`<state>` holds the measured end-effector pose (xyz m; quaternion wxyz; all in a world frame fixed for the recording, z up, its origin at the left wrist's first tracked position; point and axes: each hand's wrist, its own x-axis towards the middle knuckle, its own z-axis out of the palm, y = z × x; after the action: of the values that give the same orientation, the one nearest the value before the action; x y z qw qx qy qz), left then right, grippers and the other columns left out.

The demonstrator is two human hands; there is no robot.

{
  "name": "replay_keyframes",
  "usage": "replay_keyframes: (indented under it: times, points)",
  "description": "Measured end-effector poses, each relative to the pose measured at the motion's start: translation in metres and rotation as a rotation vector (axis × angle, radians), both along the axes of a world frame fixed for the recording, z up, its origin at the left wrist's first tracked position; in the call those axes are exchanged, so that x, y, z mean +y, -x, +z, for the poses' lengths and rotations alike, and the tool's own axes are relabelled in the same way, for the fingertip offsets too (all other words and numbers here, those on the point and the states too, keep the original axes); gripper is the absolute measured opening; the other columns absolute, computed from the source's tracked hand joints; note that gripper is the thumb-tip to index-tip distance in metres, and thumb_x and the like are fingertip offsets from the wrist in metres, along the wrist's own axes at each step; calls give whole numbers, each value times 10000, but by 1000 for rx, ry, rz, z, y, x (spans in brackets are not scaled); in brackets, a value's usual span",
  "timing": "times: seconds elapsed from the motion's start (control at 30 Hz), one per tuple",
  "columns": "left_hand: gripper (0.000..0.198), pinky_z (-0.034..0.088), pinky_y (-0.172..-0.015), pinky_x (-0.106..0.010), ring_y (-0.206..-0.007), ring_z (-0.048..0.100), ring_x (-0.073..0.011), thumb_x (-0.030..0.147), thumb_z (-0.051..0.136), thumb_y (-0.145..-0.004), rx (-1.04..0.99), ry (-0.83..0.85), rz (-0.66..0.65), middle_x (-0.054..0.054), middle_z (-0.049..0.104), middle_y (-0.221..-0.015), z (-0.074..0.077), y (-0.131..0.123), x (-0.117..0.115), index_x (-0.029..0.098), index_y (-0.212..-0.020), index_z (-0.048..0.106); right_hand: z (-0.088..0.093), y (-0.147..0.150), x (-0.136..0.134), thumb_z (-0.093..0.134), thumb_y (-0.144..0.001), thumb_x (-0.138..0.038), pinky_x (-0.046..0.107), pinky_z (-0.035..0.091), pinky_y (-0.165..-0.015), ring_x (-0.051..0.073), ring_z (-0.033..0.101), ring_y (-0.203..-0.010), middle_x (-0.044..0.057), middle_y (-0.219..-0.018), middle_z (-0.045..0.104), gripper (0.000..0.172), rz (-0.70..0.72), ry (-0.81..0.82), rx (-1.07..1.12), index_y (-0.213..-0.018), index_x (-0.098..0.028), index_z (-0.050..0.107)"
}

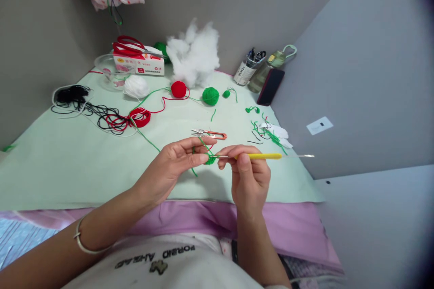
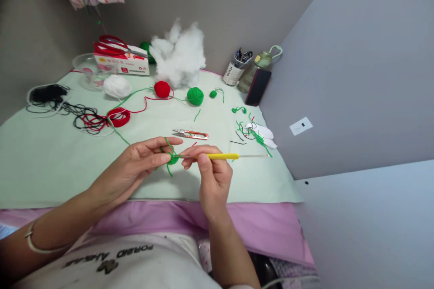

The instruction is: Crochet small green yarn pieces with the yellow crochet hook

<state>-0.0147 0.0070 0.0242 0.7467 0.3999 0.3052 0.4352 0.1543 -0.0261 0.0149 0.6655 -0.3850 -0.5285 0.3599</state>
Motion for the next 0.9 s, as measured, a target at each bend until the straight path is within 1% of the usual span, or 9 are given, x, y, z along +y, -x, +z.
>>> replay_keyframes:
  times: [0.2,0.33,0.4,0.5,0.6,0.67,0.77,0.87,0.9]
  points:
    - [231,461,-803,-283,-819,543,-162,274,846,-833,100,-122,69,-8,694,-865,-1,0,-1,291,-1063,848,3,3,-7,532,-1044,-211,349,562,-660,178,684,-751,29,-868,747,221,-125,-160,-260,-977,-261,737]
    - [225,450,-779,-288,-806,553,-165,272,839,-840,189,-148,114,-10,709,-875,-1,1,-2,280,-1064,848,2,4,-10,520,-1035,-159,376,576,-735,195,714,-848,34,-923,762,234,-150,-234,-389,-1041,-272,725]
    - [228,448,-779,-279,-820,558,-161,285,833,-852,203,-169,111,-9,715,-906,-1,2,-3,286,-1079,844,2,3,-10,515,-1033,-147,381,579,-754,196,718,-864,38,-943,762,241,-159,-261,-415,-1059,-271,720]
    - [216,452,-792,-261,-843,559,-149,302,808,-886,202,-196,93,1,722,-953,-2,3,-4,311,-1100,834,3,2,-10,488,-1040,-140,369,583,-731,192,717,-838,31,-910,748,259,-158,-250,-398,-1044,-270,713]
    - [204,454,-795,-245,-855,562,-140,291,784,-907,228,-207,81,14,714,-940,-1,3,-4,322,-1104,826,4,1,-9,479,-1039,-122,355,589,-710,183,715,-824,30,-909,745,259,-152,-251,-403,-1052,-258,699]
    - [207,457,-786,-240,-865,569,-138,283,780,-908,259,-202,85,16,706,-924,1,2,-5,317,-1107,824,2,0,-9,487,-1032,-107,358,598,-729,185,719,-850,40,-930,750,249,-165,-292,-461,-1071,-244,690]
    - [225,465,-787,-236,-865,581,-134,264,812,-874,253,-174,114,18,698,-914,4,0,-8,302,-1096,823,-6,2,-10,520,-1015,-89,359,606,-754,193,716,-898,62,-967,751,249,-220,-392,-645,-1121,-234,693]
    - [287,470,-800,-233,-845,587,-123,271,849,-842,128,-71,102,29,676,-874,2,-4,-9,302,-1125,815,-20,5,-9,601,-977,-76,336,606,-727,197,711,-933,76,-1046,735,333,-356,-485,-821,-1226,-269,708]
    - [308,471,-802,-232,-844,591,-121,287,851,-842,67,-5,71,27,678,-875,0,-6,-9,301,-1148,810,-24,6,-9,630,-960,-73,336,607,-731,204,712,-951,76,-1049,725,353,-431,-531,-821,-1230,-279,724]
